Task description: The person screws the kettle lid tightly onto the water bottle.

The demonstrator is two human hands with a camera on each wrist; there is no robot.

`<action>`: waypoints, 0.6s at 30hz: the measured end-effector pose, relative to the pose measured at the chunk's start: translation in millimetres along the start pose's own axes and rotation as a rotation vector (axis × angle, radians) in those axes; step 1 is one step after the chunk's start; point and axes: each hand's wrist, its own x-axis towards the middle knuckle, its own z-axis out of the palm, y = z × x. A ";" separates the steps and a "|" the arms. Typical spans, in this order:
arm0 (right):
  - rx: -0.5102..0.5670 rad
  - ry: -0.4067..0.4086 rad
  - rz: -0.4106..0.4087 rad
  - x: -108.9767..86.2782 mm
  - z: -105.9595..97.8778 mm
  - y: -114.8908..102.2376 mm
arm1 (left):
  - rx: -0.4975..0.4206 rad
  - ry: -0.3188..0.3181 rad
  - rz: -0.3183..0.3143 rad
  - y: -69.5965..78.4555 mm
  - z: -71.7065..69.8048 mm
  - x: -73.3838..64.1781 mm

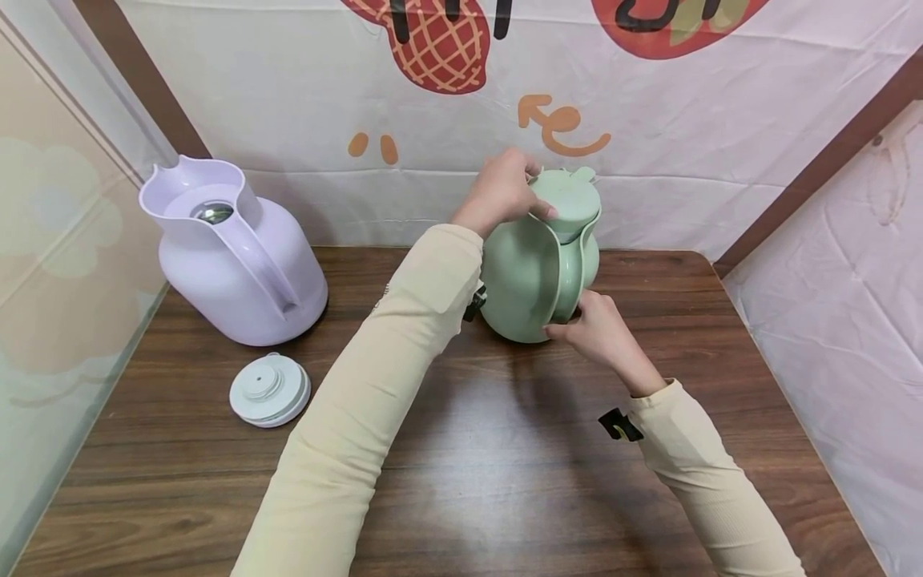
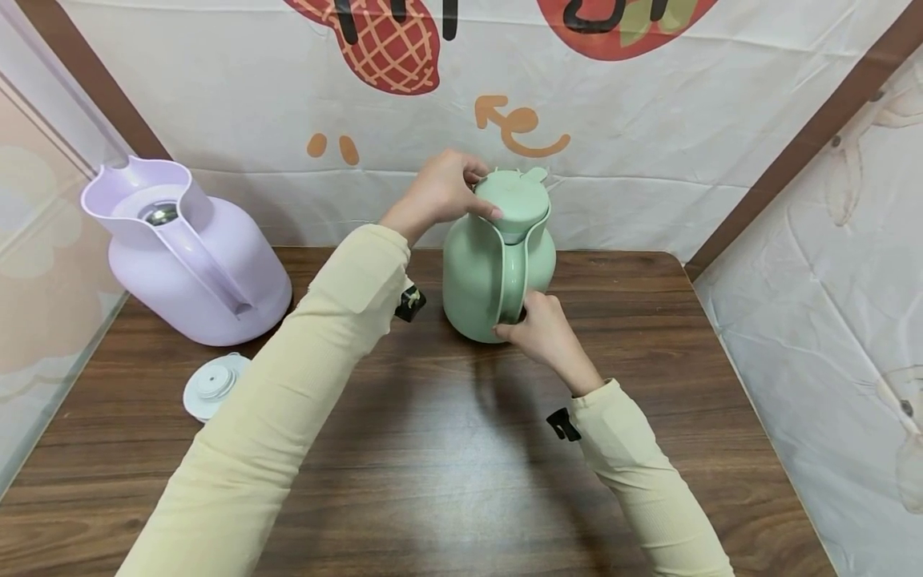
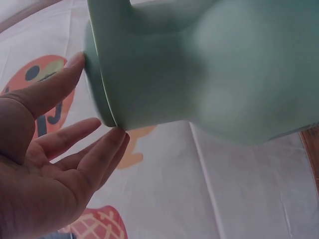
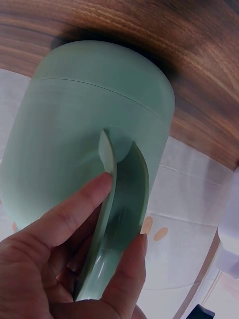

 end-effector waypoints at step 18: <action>0.008 -0.005 0.009 0.1 0.5 0.6 | 0.146 0.082 -0.103 31.0 17.5 -8.1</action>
